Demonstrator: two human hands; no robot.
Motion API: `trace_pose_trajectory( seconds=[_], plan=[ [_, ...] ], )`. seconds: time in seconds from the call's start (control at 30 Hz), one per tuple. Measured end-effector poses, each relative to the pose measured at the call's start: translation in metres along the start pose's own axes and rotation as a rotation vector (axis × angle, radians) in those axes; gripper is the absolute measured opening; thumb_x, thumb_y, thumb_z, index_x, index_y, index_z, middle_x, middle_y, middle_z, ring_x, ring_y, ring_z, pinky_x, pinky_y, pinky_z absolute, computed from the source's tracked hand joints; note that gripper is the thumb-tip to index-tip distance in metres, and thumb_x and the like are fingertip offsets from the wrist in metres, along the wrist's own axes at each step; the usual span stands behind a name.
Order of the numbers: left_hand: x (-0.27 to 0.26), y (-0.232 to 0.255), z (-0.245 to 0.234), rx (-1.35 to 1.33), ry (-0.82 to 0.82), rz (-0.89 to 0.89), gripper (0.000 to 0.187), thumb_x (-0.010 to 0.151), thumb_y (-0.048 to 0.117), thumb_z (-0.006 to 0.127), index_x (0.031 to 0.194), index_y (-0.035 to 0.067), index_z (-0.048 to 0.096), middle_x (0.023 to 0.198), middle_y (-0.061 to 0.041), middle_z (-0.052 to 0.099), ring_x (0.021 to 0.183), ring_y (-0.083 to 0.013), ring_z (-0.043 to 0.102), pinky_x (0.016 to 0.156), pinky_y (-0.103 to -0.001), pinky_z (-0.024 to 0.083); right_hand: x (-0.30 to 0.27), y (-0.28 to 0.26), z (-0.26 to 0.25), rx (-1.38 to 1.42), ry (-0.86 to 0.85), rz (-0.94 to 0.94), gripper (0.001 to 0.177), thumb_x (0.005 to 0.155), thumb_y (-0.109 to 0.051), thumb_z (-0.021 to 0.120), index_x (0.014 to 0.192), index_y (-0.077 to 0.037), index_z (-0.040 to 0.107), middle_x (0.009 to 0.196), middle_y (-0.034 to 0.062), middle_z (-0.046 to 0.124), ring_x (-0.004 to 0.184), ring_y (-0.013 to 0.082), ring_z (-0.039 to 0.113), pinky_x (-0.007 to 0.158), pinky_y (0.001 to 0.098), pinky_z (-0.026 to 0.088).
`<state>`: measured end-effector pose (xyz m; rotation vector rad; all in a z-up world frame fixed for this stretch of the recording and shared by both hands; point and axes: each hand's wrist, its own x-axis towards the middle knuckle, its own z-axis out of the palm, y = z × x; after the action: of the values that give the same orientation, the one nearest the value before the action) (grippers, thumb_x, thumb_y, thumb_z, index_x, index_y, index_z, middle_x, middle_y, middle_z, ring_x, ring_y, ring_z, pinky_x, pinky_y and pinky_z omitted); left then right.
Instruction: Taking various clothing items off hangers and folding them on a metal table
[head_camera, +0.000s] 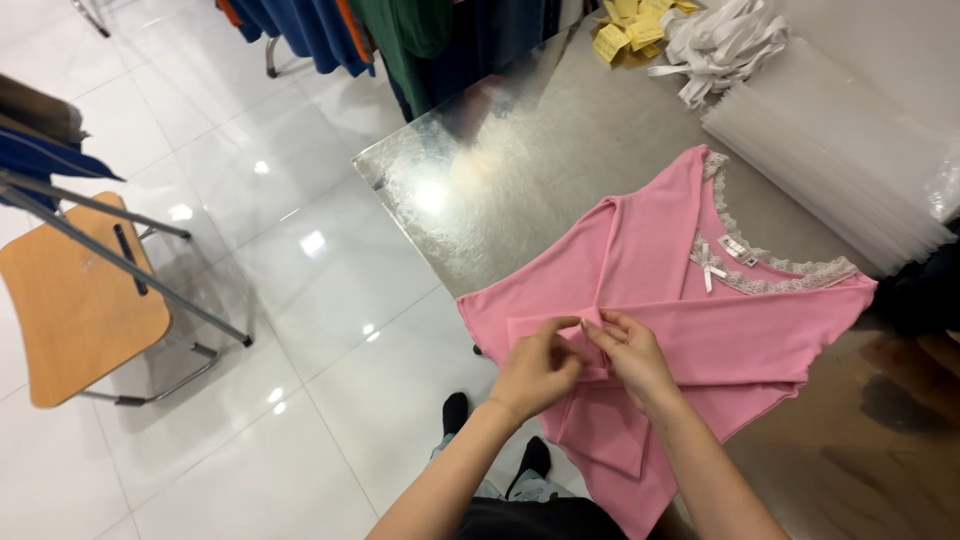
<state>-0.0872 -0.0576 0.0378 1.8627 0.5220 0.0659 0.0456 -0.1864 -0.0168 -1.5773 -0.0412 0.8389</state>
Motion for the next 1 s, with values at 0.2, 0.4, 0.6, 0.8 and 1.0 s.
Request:
trace_pose_trajectory(
  seconds=[0.2,0.4,0.6,0.8,1.0],
  plan=[
    [0.003,-0.058,-0.017,0.789,0.180,0.541,0.057,0.090,0.005,0.058,0.147,0.009,0.057,0.153,-0.015,0.057,0.148,-0.0298,0.047,0.124,-0.057,0.026,0.042,0.040,-0.031,-0.388,0.153,-0.161,0.056,0.083,-0.006,0.086,0.136,-0.015,0.070,0.096,0.0119,0.079,0.081,0.0189,0.077,0.073,0.0317,0.062],
    [0.008,-0.098,-0.023,0.899,0.033,0.714,0.056,0.112,0.035,0.037,0.163,0.012,0.038,0.172,-0.013,0.031,0.159,-0.0281,0.026,0.121,-0.071,0.010,-0.005,0.015,0.001,-0.850,0.400,-0.494,0.044,0.082,-0.012,0.075,0.125,-0.015,0.071,0.103,0.0059,0.069,0.098,0.0256,0.066,0.096,0.0395,0.052],
    [0.036,-0.070,-0.052,0.801,-0.127,0.825,0.046,0.099,0.024,0.053,0.141,0.006,0.057,0.168,-0.026,0.030,0.156,-0.0433,0.026,0.118,-0.076,0.014,-0.028,0.017,0.009,-1.184,0.745,-0.702,0.052,0.093,-0.044,0.071,0.136,-0.015,0.066,0.121,0.0098,0.060,0.112,0.0275,0.058,0.098,0.0452,0.050],
    [0.141,-0.039,-0.064,0.624,-0.090,0.732,0.031,0.093,0.023,0.063,0.123,0.014,0.065,0.149,-0.019,0.054,0.139,-0.0398,0.048,0.111,-0.065,0.035,-0.023,0.029,-0.017,-1.209,0.799,-0.555,0.073,0.085,-0.058,0.069,0.149,-0.026,0.056,0.158,0.0178,0.044,0.153,0.0429,0.033,0.125,0.0720,0.020],
    [0.299,-0.014,-0.016,0.466,-0.186,0.208,0.047,0.100,0.033,0.065,0.142,0.015,0.056,0.139,-0.011,0.058,0.133,-0.0322,0.060,0.109,-0.045,0.053,0.008,0.009,-0.176,-0.567,1.134,-0.302,0.078,0.090,-0.036,0.085,0.146,0.009,0.057,0.130,0.0366,0.059,0.115,0.0527,0.066,0.095,0.0565,0.055]
  ],
)
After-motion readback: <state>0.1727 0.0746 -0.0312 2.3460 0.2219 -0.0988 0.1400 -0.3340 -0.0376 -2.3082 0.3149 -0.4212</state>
